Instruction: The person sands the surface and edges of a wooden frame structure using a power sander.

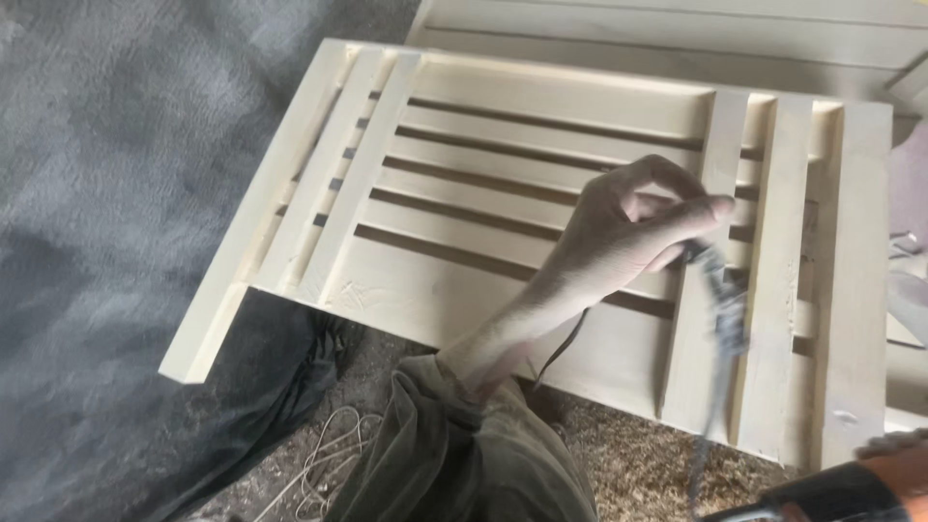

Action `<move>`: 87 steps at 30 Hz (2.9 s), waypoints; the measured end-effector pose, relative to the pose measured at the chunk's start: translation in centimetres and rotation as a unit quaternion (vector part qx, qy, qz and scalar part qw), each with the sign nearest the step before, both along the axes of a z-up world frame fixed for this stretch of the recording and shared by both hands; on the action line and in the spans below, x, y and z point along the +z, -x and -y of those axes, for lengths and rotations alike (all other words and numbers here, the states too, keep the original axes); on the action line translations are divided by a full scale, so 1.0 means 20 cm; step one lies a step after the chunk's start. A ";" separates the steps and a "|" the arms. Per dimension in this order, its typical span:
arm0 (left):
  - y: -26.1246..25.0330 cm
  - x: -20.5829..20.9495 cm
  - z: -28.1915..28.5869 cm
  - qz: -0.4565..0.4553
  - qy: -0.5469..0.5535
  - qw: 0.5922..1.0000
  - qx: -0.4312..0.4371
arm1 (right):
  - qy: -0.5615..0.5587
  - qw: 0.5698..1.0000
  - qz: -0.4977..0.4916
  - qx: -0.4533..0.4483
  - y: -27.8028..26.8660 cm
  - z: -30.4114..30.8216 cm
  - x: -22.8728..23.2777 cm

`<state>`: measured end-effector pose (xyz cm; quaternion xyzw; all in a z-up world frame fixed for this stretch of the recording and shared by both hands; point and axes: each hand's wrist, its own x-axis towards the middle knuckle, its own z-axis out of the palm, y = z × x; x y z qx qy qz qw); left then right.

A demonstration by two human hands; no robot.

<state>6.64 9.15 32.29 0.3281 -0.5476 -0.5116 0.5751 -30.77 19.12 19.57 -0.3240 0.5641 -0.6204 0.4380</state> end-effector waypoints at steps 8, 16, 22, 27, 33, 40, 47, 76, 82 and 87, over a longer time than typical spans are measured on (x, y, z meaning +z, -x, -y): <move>-0.56 -0.77 0.32 0.307 -0.089 0.947 0.022 | -0.036 0.991 0.124 0.018 -0.27 -0.06 -0.17; -0.62 -1.06 0.26 0.562 -0.344 0.719 -0.220 | -0.226 0.967 0.024 -0.111 -0.75 0.21 -0.30; -0.13 -1.12 0.18 0.270 -0.303 0.795 -0.451 | -0.277 0.947 -0.121 -0.108 -0.91 0.42 -0.39; 0.26 -1.34 0.23 0.183 -0.350 0.780 -0.486 | -0.390 0.892 -0.196 -0.118 -0.97 0.67 -0.44; 0.35 -1.56 0.31 0.030 -0.434 0.812 -0.390 | -0.434 0.859 -0.257 -0.092 -0.97 0.89 -0.50; 0.36 -1.59 0.44 0.038 -0.448 0.815 -0.366 | -0.452 0.845 -0.276 -0.075 -0.98 1.05 -0.55; 0.37 -1.50 0.66 0.076 -0.444 0.825 -0.341 | -0.465 0.834 -0.292 -0.065 -0.95 1.26 -0.57; 0.49 -1.54 1.43 0.079 -0.443 0.845 -0.289 | -0.414 0.849 -0.327 0.016 -0.87 2.12 -0.57; 0.51 -1.52 1.56 0.067 -0.479 0.829 -0.280 | -0.423 0.842 -0.336 0.020 -0.87 2.26 -0.55; 0.52 -1.49 1.66 0.072 -0.487 0.826 -0.274 | -0.415 0.847 -0.330 0.028 -0.83 2.37 -0.58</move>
